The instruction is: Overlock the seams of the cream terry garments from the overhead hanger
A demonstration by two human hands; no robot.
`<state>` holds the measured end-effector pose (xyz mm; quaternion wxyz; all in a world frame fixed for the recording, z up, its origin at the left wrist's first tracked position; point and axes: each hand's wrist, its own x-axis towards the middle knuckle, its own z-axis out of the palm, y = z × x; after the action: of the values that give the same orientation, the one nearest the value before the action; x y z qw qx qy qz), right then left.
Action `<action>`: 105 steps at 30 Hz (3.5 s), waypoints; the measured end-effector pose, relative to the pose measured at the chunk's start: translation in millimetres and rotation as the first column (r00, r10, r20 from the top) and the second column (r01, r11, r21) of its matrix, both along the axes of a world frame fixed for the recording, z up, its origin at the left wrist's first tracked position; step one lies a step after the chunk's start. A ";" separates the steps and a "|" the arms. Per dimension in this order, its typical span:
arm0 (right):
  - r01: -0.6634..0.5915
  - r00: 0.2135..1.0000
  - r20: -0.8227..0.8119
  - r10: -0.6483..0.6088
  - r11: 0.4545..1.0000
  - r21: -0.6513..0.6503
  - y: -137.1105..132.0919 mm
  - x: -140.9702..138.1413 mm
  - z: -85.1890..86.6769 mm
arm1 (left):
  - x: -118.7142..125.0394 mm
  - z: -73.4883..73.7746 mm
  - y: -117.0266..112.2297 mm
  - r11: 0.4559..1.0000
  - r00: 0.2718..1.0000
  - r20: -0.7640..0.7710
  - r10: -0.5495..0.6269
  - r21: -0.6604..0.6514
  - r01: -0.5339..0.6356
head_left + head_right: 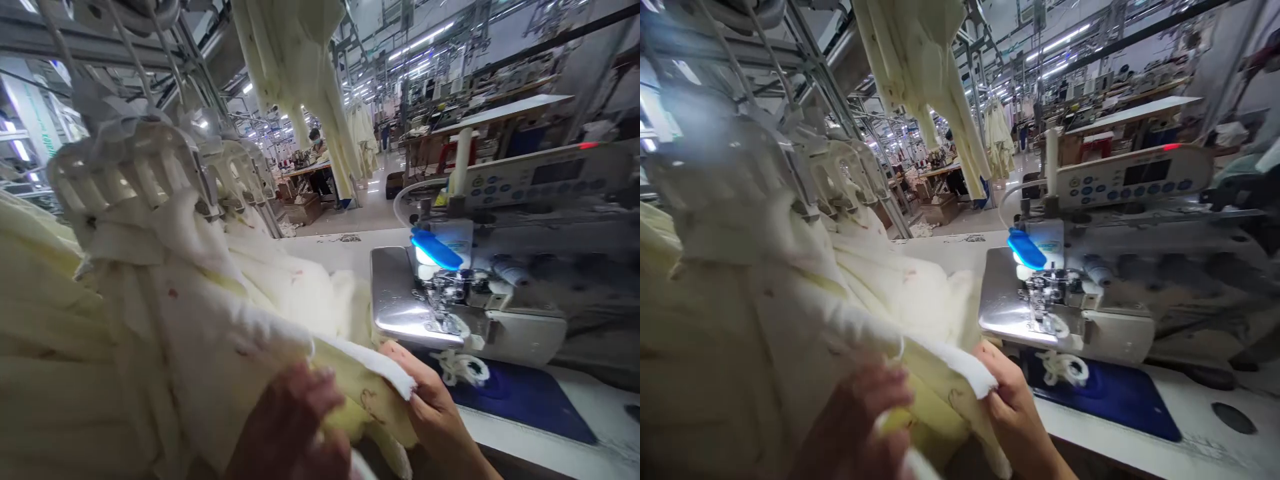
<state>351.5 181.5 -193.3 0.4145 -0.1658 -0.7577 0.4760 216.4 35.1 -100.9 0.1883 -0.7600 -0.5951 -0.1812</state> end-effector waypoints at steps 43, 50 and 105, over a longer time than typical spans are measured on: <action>0.066 0.981 -0.082 -0.177 0.694 -0.717 13.7 82.0 -3.0 | 87.2 -42.4 128.7 0.963 0.929 0.257 0.266 -0.125 -0.241; 0.318 0.938 0.049 -0.344 0.791 -0.523 45.8 63.1 -12.8 | 65.7 -33.3 182.2 0.942 0.970 -0.062 0.235 -0.230 -0.243; 0.162 0.987 0.101 -0.129 0.681 -0.714 -11.9 97.5 -1.6 | 74.5 -77.8 107.6 0.938 0.858 0.381 -0.345 0.179 0.298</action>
<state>449.0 169.6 -194.9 0.3367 -0.3842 -0.5038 0.6966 290.9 142.7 -178.7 0.0703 -0.7822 -0.4745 -0.3975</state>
